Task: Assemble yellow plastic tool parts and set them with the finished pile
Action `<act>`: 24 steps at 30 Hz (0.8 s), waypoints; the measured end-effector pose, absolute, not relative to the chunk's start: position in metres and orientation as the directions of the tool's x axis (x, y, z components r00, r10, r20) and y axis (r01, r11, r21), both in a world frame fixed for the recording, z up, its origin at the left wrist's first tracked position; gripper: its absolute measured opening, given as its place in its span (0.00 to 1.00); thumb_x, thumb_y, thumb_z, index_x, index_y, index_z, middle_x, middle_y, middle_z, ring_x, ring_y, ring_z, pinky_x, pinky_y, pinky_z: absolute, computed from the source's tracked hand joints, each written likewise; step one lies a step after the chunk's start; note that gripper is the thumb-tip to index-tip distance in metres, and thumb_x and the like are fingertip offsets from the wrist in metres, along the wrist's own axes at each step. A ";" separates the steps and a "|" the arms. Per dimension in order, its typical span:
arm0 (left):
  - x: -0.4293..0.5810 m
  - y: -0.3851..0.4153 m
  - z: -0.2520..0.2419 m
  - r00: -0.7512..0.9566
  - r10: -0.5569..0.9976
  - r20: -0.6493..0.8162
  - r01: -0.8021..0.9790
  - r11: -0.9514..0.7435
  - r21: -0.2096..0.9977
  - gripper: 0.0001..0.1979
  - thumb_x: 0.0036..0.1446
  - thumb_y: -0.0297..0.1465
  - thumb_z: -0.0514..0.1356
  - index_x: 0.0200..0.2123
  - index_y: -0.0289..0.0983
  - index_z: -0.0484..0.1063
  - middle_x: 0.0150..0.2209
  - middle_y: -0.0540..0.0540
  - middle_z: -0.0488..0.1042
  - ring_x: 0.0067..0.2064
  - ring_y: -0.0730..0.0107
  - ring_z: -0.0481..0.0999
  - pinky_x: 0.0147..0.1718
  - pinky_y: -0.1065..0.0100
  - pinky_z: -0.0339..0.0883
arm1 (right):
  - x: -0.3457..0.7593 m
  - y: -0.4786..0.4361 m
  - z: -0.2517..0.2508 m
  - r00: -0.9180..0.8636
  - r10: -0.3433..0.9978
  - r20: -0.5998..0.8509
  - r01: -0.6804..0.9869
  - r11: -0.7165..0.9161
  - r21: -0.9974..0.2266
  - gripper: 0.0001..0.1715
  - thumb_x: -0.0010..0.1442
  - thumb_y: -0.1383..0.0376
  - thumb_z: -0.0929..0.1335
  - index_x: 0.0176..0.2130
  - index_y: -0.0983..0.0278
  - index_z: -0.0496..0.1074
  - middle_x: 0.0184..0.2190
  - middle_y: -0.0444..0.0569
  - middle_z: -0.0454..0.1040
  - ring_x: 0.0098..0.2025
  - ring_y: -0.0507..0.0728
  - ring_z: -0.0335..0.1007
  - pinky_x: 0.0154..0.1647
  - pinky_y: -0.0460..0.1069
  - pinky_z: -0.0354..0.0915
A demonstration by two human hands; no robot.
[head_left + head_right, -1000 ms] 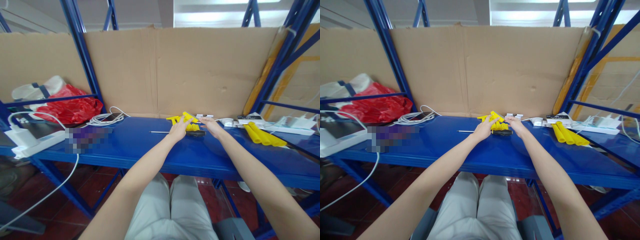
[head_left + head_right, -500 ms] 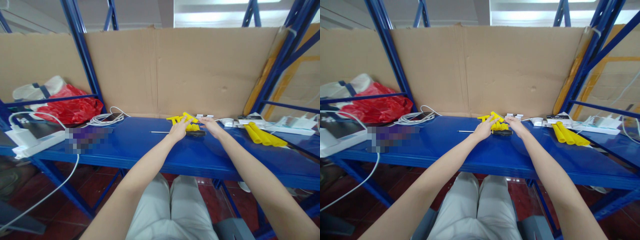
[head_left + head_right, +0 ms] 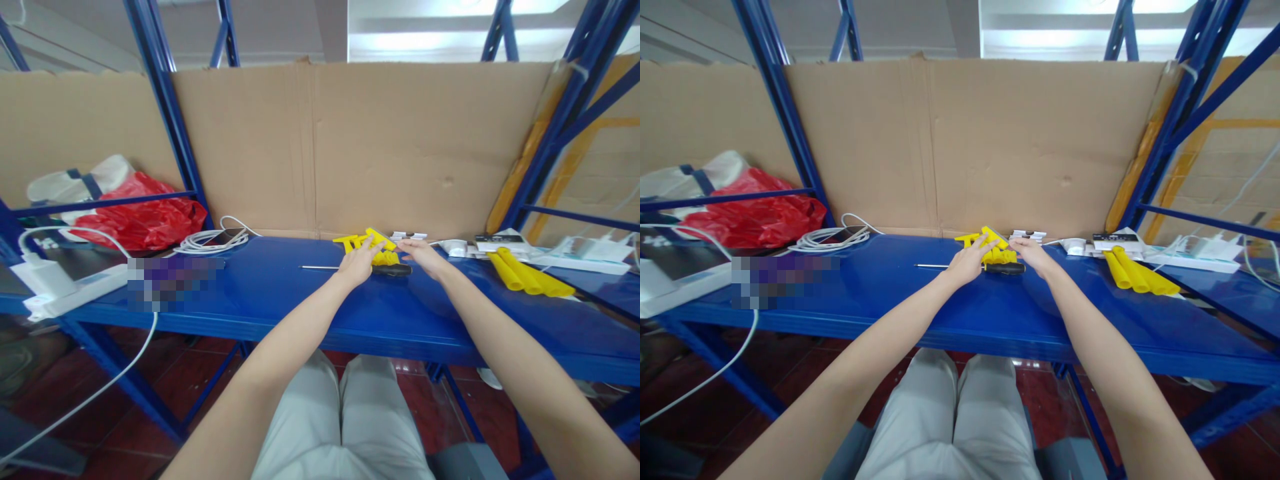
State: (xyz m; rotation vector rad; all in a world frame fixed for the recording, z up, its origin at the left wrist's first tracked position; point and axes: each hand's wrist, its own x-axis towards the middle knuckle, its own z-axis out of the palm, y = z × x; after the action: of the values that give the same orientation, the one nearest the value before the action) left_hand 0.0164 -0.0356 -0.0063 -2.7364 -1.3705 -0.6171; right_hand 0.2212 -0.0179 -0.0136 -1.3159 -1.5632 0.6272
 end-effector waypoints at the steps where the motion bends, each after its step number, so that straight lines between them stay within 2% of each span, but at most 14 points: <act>1: 0.016 -0.036 -0.006 0.538 0.765 0.353 0.775 -0.614 0.151 0.37 0.58 0.18 0.53 0.69 0.49 0.56 0.72 0.43 0.49 0.60 0.51 0.71 0.58 0.51 0.65 | 0.223 -0.016 -0.014 0.018 0.932 0.363 0.488 0.309 -0.817 0.14 0.57 0.56 0.67 0.30 0.63 0.75 0.35 0.50 0.78 0.45 0.59 0.72 0.46 0.54 0.67; 7: 0.016 -0.032 -0.010 0.533 0.763 0.366 0.780 -0.611 0.137 0.37 0.59 0.20 0.54 0.68 0.52 0.55 0.72 0.43 0.51 0.59 0.51 0.72 0.57 0.50 0.66 | 0.230 -0.010 -0.014 -0.211 0.816 0.538 0.735 0.495 -0.463 0.16 0.60 0.59 0.63 0.25 0.63 0.71 0.27 0.48 0.75 0.34 0.57 0.69 0.40 0.52 0.66; 9: 0.016 -0.030 -0.011 0.528 0.765 0.368 0.778 -0.610 0.151 0.37 0.58 0.19 0.55 0.68 0.52 0.56 0.71 0.42 0.51 0.59 0.51 0.72 0.58 0.50 0.66 | 0.231 -0.011 -0.012 -0.268 0.793 0.547 0.782 0.511 -0.357 0.16 0.61 0.62 0.61 0.27 0.63 0.72 0.29 0.49 0.76 0.35 0.58 0.71 0.41 0.52 0.67; 12: 0.016 -0.025 -0.012 0.507 0.769 0.388 0.760 -0.612 0.219 0.39 0.56 0.18 0.56 0.68 0.51 0.56 0.72 0.43 0.51 0.61 0.51 0.70 0.59 0.51 0.65 | 0.238 -0.011 -0.010 -0.296 0.794 0.530 0.832 0.488 -0.265 0.18 0.62 0.65 0.60 0.35 0.63 0.78 0.38 0.52 0.79 0.43 0.60 0.74 0.48 0.54 0.68; 14: 0.015 -0.020 -0.011 0.468 0.774 0.426 0.724 -0.613 0.317 0.40 0.55 0.17 0.56 0.68 0.50 0.57 0.71 0.43 0.52 0.64 0.52 0.66 0.60 0.52 0.63 | 0.248 -0.010 -0.011 -0.244 0.829 0.502 0.888 0.399 -0.227 0.20 0.63 0.67 0.60 0.43 0.63 0.79 0.45 0.54 0.79 0.50 0.61 0.73 0.54 0.55 0.66; 17: 0.014 -0.012 -0.011 0.384 0.788 0.482 0.572 -0.613 0.546 0.39 0.55 0.15 0.54 0.68 0.48 0.59 0.69 0.44 0.58 0.66 0.57 0.63 0.61 0.55 0.63 | 0.271 -0.009 -0.016 -0.043 0.904 0.425 0.983 0.113 -0.142 0.22 0.62 0.70 0.60 0.48 0.63 0.79 0.51 0.57 0.76 0.56 0.63 0.70 0.58 0.57 0.64; 19: 0.015 -0.008 -0.010 0.327 0.846 0.421 0.421 -0.529 0.737 0.38 0.57 0.17 0.54 0.69 0.47 0.56 0.67 0.43 0.61 0.60 0.57 0.71 0.53 0.58 0.72 | 0.285 -0.011 -0.021 0.092 0.927 0.364 0.994 -0.062 -0.093 0.22 0.62 0.67 0.63 0.51 0.58 0.79 0.56 0.55 0.74 0.60 0.66 0.66 0.58 0.61 0.63; 21: 0.016 -0.008 -0.009 0.305 0.902 0.305 0.266 -0.388 0.882 0.38 0.59 0.20 0.55 0.70 0.48 0.51 0.67 0.41 0.61 0.49 0.60 0.79 0.41 0.63 0.78 | 0.294 -0.013 -0.025 0.200 0.936 0.290 0.980 -0.184 -0.080 0.22 0.61 0.65 0.65 0.53 0.55 0.78 0.57 0.53 0.72 0.61 0.69 0.64 0.58 0.65 0.63; 24: 0.017 -0.011 -0.006 0.376 0.908 0.186 0.051 -0.220 0.974 0.39 0.60 0.21 0.56 0.70 0.52 0.49 0.66 0.40 0.62 0.36 0.70 0.81 0.25 0.74 0.73 | 0.298 -0.014 -0.031 0.262 0.940 0.219 0.965 -0.250 -0.083 0.25 0.61 0.66 0.64 0.55 0.55 0.76 0.60 0.55 0.69 0.62 0.72 0.61 0.58 0.68 0.61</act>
State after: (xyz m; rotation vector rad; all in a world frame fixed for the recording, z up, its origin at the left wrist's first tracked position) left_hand 0.0167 -0.0112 -0.0058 -3.2017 -1.7795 -2.0630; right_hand 0.2981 -0.0136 -0.0306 -2.3290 -1.7857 -0.1837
